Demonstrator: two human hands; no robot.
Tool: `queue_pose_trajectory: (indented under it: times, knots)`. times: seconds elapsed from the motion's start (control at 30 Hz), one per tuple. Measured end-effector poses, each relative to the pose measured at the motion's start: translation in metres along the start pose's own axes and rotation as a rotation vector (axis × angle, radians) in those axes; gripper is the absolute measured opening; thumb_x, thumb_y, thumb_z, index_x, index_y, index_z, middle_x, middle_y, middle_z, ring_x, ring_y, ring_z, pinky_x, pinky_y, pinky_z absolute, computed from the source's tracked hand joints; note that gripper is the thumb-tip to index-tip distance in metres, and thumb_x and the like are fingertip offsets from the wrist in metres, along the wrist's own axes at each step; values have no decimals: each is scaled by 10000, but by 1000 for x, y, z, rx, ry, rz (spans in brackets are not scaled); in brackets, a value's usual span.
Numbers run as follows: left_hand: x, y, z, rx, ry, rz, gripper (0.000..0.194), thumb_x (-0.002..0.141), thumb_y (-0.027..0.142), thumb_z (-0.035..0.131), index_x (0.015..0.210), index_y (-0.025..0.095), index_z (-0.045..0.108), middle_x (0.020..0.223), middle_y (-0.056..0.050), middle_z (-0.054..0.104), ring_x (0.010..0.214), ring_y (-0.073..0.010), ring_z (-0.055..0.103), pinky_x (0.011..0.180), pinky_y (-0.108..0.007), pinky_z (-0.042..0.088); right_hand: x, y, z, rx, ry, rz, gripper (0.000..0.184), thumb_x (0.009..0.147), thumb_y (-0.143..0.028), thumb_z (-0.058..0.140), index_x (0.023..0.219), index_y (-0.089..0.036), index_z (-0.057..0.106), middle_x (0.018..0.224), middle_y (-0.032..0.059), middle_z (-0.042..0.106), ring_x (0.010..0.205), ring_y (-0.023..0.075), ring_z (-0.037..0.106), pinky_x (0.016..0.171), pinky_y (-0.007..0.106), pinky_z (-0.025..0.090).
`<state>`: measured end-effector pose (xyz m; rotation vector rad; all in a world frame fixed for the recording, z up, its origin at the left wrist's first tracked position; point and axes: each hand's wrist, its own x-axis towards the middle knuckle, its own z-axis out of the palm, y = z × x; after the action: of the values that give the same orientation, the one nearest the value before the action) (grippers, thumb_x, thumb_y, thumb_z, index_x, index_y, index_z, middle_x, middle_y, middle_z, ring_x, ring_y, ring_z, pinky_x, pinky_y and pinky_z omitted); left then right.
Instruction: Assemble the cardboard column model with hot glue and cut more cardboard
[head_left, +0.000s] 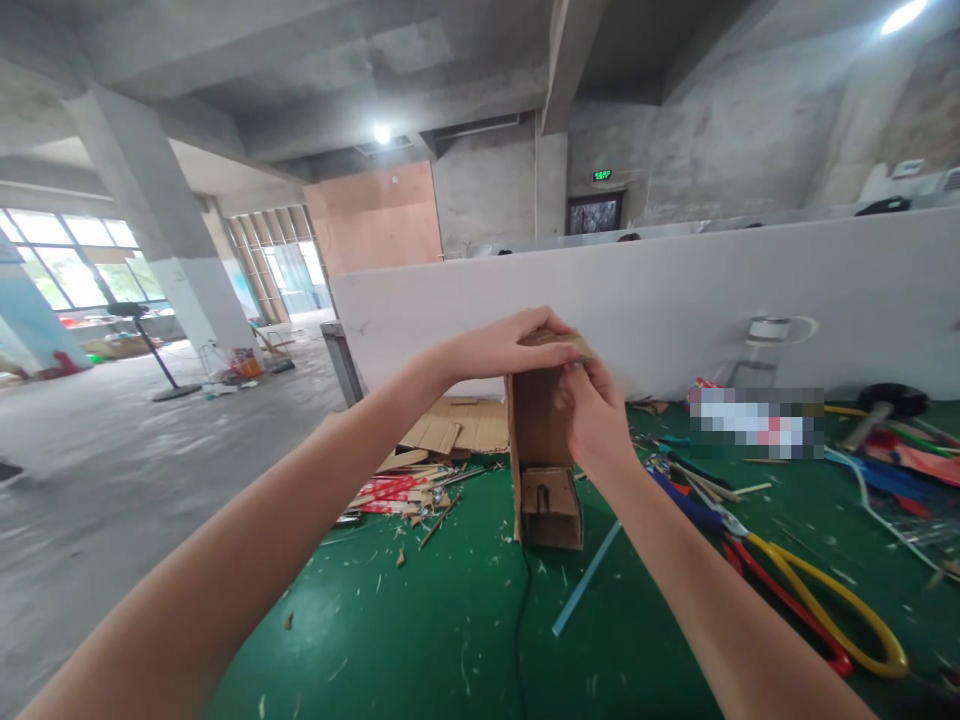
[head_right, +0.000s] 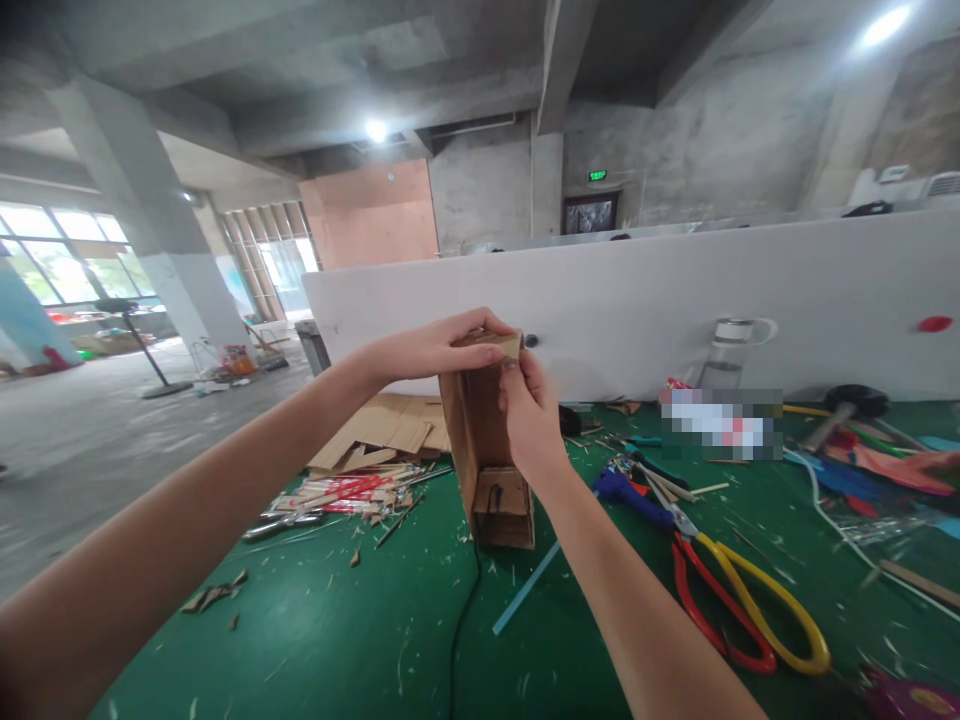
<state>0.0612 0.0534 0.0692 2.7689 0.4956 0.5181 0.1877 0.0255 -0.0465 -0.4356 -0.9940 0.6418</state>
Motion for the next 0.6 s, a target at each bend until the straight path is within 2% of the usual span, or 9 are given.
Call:
queue_pose_trajectory:
  times: [0.3,0.5,0.6]
  knots:
    - [2,6,1,37,-15,7,577,836,559,457,1222,133,507,1291,-122,569,1166,-212,510,984,-312,375,1,-6,3,-19,-14,-17,194,783,-412,679,786,-244,583,565,-77,273,490,76,243,440,222,228]
    - [9,4,6,-44,28,3,547,829,548,482,1189,140,537,1241,-108,601,1118,-208,542,953,-314,407,3,-4,-1,10,17,14,240,771,-450,682,825,-247,566,581,-79,280,506,74,275,454,210,252]
    - [9,3,8,-126,44,10,479,818,524,518,1126,159,554,1160,-101,644,1082,-213,574,932,-333,427,5,1,-5,-29,-32,8,235,797,-466,651,844,-253,565,595,-71,331,522,81,321,470,216,285]
